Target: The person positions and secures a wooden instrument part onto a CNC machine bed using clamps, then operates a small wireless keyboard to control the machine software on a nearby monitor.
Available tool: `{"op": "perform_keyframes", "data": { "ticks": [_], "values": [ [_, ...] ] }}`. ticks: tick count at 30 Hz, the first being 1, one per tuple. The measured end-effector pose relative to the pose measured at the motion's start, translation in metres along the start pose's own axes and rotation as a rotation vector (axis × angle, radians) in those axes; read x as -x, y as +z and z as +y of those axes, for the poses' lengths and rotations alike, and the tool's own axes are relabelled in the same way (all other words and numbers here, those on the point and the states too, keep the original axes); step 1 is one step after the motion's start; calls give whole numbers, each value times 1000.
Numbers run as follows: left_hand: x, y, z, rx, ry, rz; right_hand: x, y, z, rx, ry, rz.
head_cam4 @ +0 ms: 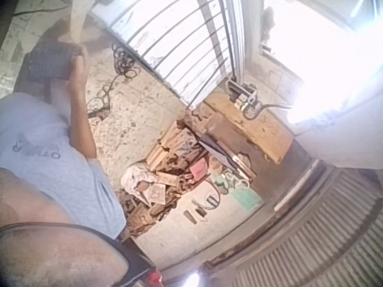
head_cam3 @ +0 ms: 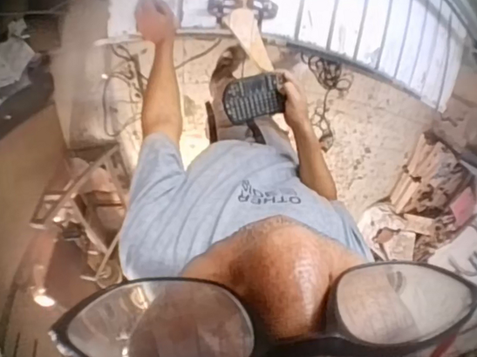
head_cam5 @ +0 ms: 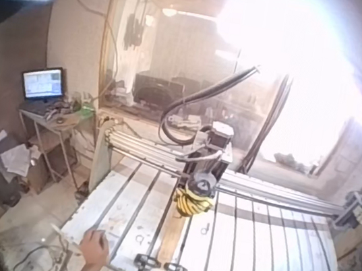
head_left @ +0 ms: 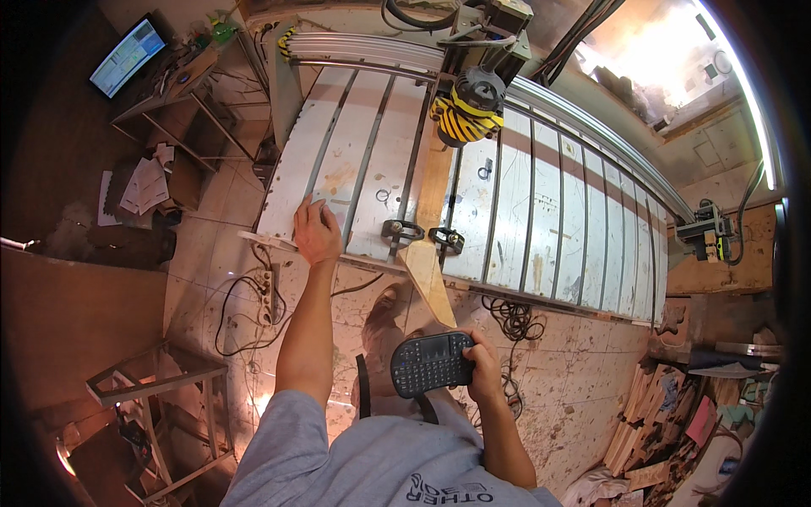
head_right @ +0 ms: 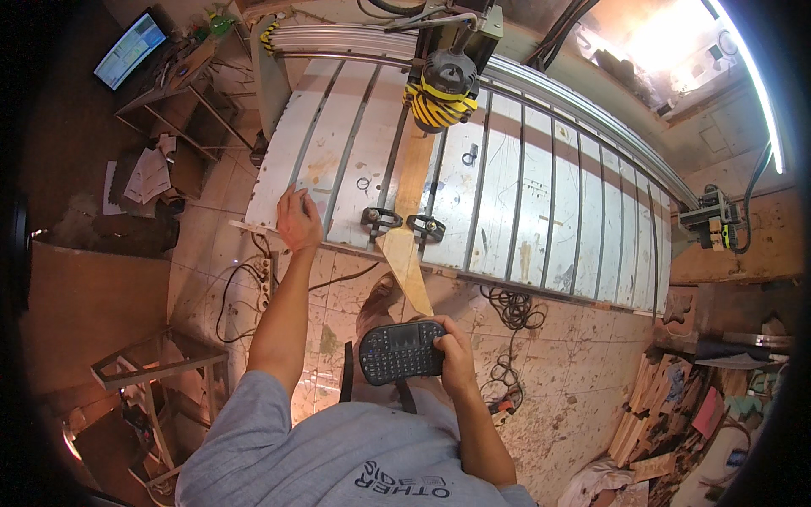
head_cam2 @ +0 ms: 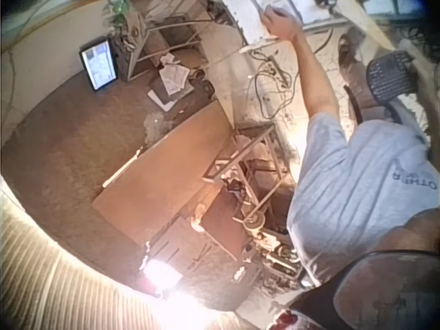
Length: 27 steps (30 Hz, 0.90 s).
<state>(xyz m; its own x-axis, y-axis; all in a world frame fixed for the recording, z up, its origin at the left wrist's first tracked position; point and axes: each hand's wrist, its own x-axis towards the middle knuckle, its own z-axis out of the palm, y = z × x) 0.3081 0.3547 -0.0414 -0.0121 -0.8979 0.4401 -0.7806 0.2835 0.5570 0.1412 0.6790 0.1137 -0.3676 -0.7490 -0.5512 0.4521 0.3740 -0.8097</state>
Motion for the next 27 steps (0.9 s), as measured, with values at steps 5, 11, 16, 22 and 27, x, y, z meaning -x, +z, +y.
{"op": "perform_keyframes", "data": {
  "ticks": [5,11,16,22,27],
  "values": [
    [0,-1,2,22,9,4,1,0,1,-4,-26,2],
    [1,0,-2,18,15,3,8,5,-9,-12,20,14],
    [1,1,-2,22,25,23,9,1,-2,1,-41,25],
    [2,1,-1,11,58,62,16,-10,4,13,-38,7],
    [2,1,0,11,70,82,21,-19,8,-7,-32,2]
  ]
}}
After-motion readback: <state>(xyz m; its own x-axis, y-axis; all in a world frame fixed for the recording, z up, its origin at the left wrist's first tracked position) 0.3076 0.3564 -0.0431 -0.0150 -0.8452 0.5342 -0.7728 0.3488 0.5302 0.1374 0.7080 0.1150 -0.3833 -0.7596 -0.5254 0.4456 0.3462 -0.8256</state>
